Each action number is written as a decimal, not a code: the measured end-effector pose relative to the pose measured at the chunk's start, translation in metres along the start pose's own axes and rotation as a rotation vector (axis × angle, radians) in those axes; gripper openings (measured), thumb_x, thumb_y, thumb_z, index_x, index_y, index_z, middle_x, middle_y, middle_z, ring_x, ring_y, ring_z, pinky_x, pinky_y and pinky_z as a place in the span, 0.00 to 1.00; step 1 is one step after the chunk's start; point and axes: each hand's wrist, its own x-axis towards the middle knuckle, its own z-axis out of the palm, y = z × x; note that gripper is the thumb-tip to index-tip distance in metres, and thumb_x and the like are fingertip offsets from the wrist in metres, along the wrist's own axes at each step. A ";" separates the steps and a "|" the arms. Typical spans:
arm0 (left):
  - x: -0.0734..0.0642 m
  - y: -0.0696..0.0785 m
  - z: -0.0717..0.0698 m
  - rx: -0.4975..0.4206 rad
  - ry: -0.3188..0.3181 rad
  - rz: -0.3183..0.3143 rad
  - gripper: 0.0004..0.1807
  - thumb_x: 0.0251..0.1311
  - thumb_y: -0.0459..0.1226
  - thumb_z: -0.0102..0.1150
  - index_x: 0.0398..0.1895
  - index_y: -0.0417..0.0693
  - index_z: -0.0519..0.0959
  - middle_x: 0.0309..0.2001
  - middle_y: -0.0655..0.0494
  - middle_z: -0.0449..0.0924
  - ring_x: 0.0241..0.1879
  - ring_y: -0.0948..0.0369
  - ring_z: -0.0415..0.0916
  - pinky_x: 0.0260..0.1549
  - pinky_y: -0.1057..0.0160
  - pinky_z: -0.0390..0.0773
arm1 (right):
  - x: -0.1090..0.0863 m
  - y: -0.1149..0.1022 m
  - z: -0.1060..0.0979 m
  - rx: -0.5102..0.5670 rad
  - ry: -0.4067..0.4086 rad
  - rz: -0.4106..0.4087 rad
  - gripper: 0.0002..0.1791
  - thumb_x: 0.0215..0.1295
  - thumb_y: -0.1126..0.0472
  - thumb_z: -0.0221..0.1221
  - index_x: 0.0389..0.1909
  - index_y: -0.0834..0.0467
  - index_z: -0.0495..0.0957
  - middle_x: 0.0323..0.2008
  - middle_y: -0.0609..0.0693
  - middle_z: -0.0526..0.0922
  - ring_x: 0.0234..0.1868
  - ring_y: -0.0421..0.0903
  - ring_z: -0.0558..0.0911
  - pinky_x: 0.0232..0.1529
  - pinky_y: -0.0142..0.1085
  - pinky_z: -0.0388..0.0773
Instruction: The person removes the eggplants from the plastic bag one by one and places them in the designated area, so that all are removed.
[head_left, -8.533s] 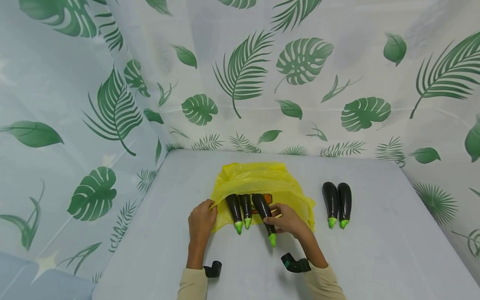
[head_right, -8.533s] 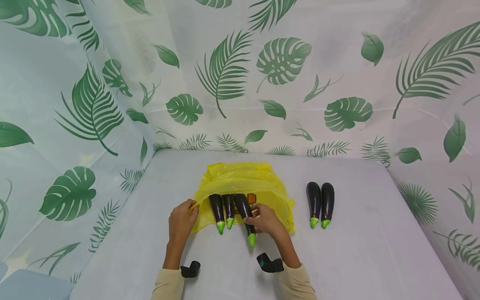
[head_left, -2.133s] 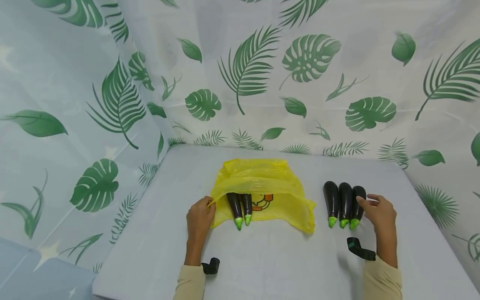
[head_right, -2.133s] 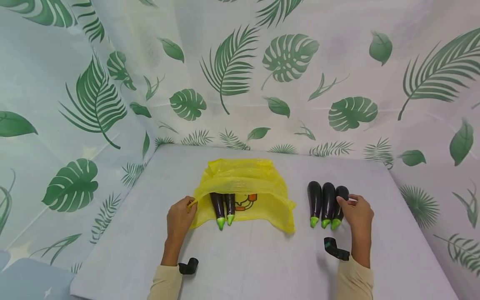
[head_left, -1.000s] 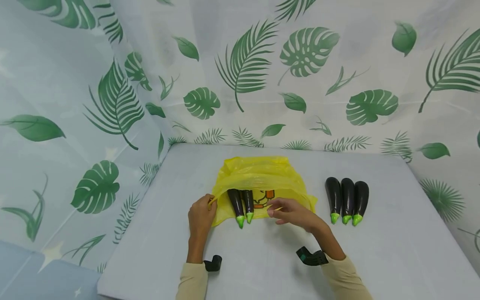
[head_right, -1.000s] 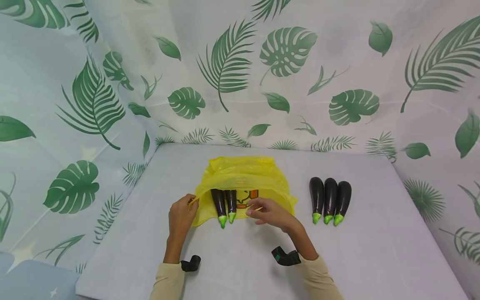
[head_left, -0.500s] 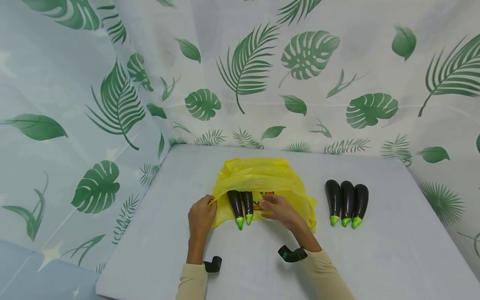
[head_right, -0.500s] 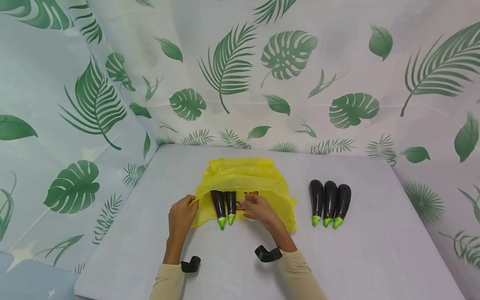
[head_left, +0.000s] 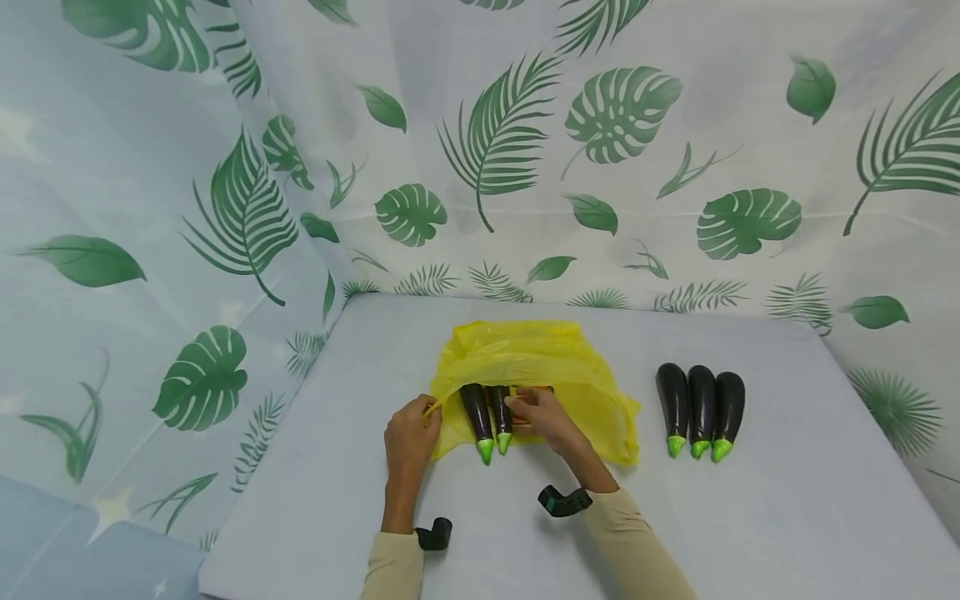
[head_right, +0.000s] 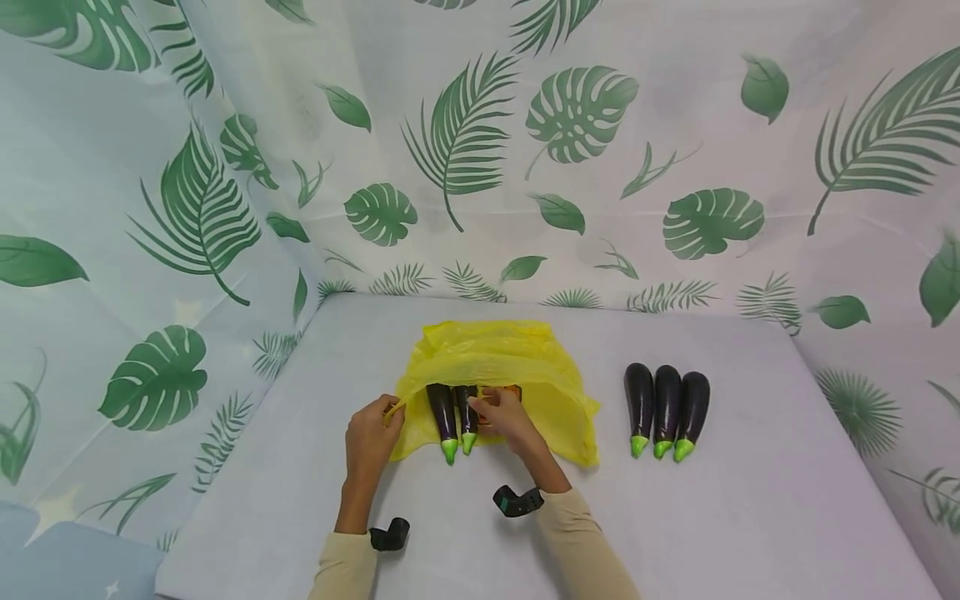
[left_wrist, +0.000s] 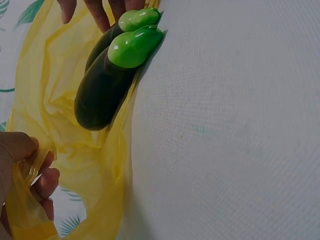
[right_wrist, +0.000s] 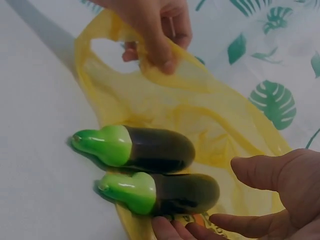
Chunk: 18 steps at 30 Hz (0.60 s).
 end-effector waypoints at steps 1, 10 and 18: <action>0.000 0.001 0.000 0.001 0.001 0.000 0.05 0.54 0.32 0.65 0.35 0.42 0.85 0.32 0.49 0.87 0.29 0.54 0.84 0.26 0.56 0.81 | 0.001 0.001 0.002 -0.013 0.014 0.003 0.32 0.72 0.58 0.55 0.69 0.71 0.58 0.65 0.71 0.65 0.61 0.65 0.74 0.56 0.53 0.77; -0.001 0.000 0.002 0.004 -0.004 -0.006 0.06 0.55 0.33 0.66 0.35 0.41 0.85 0.32 0.48 0.87 0.30 0.54 0.85 0.28 0.57 0.82 | 0.006 0.003 0.018 -0.224 0.128 -0.019 0.34 0.68 0.57 0.59 0.67 0.71 0.62 0.61 0.72 0.71 0.55 0.65 0.79 0.45 0.45 0.83; 0.001 0.001 0.000 0.013 -0.012 -0.011 0.05 0.56 0.32 0.65 0.35 0.41 0.85 0.32 0.49 0.87 0.28 0.55 0.84 0.26 0.57 0.81 | 0.010 0.004 0.025 -0.393 0.218 -0.183 0.28 0.64 0.59 0.63 0.61 0.68 0.69 0.55 0.69 0.77 0.52 0.63 0.80 0.42 0.47 0.82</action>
